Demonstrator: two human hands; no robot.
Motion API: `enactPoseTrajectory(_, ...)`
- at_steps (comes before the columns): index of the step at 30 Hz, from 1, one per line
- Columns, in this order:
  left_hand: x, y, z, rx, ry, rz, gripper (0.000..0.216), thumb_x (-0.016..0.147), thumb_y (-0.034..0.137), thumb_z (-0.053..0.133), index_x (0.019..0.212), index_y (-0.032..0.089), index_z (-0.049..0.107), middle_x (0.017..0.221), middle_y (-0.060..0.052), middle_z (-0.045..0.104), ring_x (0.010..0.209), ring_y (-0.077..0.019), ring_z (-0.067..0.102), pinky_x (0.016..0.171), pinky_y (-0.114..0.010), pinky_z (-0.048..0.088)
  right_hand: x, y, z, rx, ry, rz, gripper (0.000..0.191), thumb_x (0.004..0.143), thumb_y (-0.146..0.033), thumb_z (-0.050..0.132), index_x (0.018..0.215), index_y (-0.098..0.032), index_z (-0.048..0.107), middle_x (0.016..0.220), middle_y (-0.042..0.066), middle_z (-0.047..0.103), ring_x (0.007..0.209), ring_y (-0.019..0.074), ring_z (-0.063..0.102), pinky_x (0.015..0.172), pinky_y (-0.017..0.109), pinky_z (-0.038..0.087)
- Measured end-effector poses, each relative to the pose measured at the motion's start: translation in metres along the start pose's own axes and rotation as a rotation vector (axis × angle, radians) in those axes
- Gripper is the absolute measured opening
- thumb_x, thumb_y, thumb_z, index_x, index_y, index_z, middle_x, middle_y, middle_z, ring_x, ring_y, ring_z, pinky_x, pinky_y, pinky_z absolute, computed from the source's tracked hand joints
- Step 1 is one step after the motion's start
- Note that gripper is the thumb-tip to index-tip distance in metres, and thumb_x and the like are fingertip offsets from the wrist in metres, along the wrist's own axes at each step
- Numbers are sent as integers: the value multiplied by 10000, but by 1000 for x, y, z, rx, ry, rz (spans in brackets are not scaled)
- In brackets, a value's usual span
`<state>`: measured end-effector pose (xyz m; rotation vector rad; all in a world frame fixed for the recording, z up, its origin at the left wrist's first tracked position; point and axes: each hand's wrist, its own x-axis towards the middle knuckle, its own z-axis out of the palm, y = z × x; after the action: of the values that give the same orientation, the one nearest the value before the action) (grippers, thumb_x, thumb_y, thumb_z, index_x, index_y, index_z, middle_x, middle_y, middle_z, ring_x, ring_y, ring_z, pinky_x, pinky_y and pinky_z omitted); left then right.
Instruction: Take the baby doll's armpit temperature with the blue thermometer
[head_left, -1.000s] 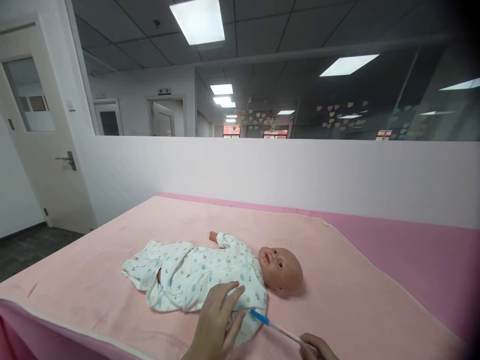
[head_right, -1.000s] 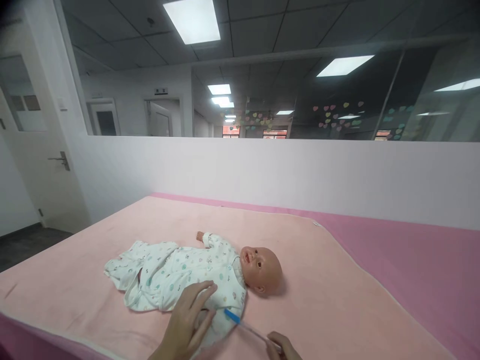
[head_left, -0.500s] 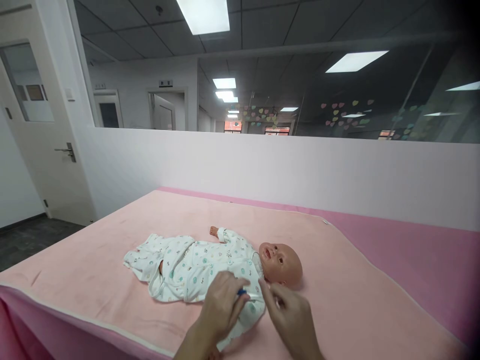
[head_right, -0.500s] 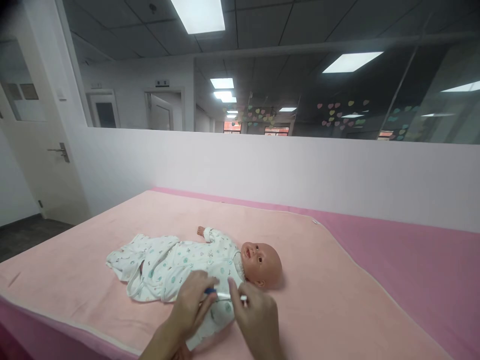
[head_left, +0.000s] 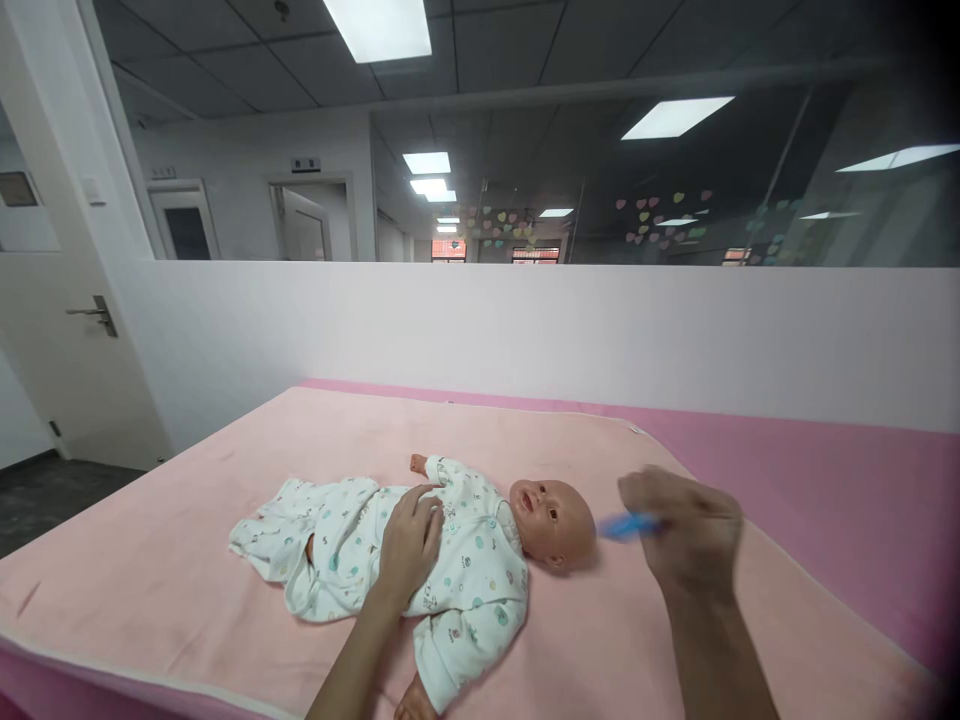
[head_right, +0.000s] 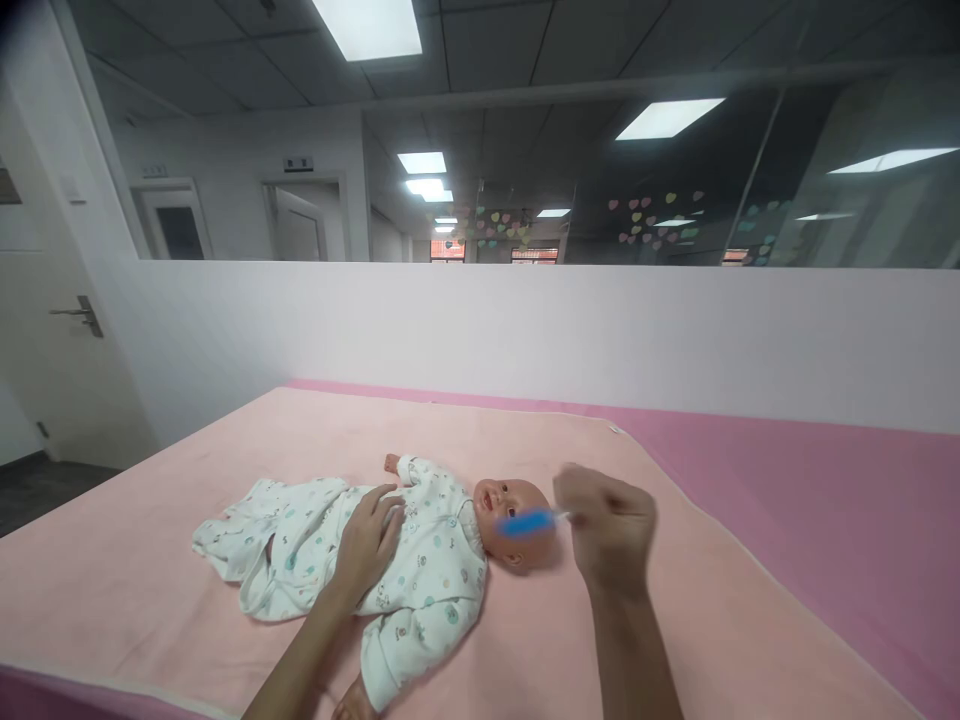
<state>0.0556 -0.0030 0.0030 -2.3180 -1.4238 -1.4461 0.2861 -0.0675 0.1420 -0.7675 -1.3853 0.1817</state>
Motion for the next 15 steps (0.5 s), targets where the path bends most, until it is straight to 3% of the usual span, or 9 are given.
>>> enactPoseTrajectory(3, 0, 2, -4, -21, -19, -5, 214, 870, 198, 359, 891, 205, 572, 959, -53, 587, 929, -183, 541, 821, -356, 445, -11, -2, 3, -126, -48, -63, 500, 875, -370, 173, 383, -280, 153, 358, -84, 126, 352, 86, 137, 283, 218, 162)
enactPoseTrajectory(6, 0, 1, -4, -24, -30, -4, 201, 861, 179, 380, 867, 198, 579, 909, -42, 600, 906, -179, 540, 823, -357, 434, -26, -1, 10, -268, -93, -88, 504, 831, -396, 340, 344, -266, 310, 360, -74, 214, 381, 80, 185, 294, 218, 160)
enactPoseTrajectory(8, 0, 0, -3, -17, -34, -2, 198, 857, 170, 389, 860, 198, 585, 902, -36, 607, 913, -177, 537, 831, -360, 428, -41, 1, 9, -403, -5, -69, 460, 789, -364, 477, 363, -218, 380, 386, -71, 250, 396, 65, 213, 342, 201, 200)
enactPoseTrajectory(12, 4, 6, -9, 21, -3, 72, 193, 843, 158, 409, 887, 195, 593, 916, -41, 621, 936, -182, 542, 859, -383, 423, -85, 17, -17, -820, 255, 49, 404, 801, -398, 498, 470, -168, 485, 434, -43, 316, 416, 62, 307, 423, 198, 262)
enactPoseTrajectory(15, 5, 23, -26, -2, 64, 263, 229, 822, 126, 431, 975, 199, 585, 938, -40, 638, 960, -180, 552, 935, -420, 391, -122, 41, -47, -1086, 153, 19, 422, 826, -463, 418, 568, -166, 570, 471, -15, 417, 431, 78, 394, 427, 201, 290)
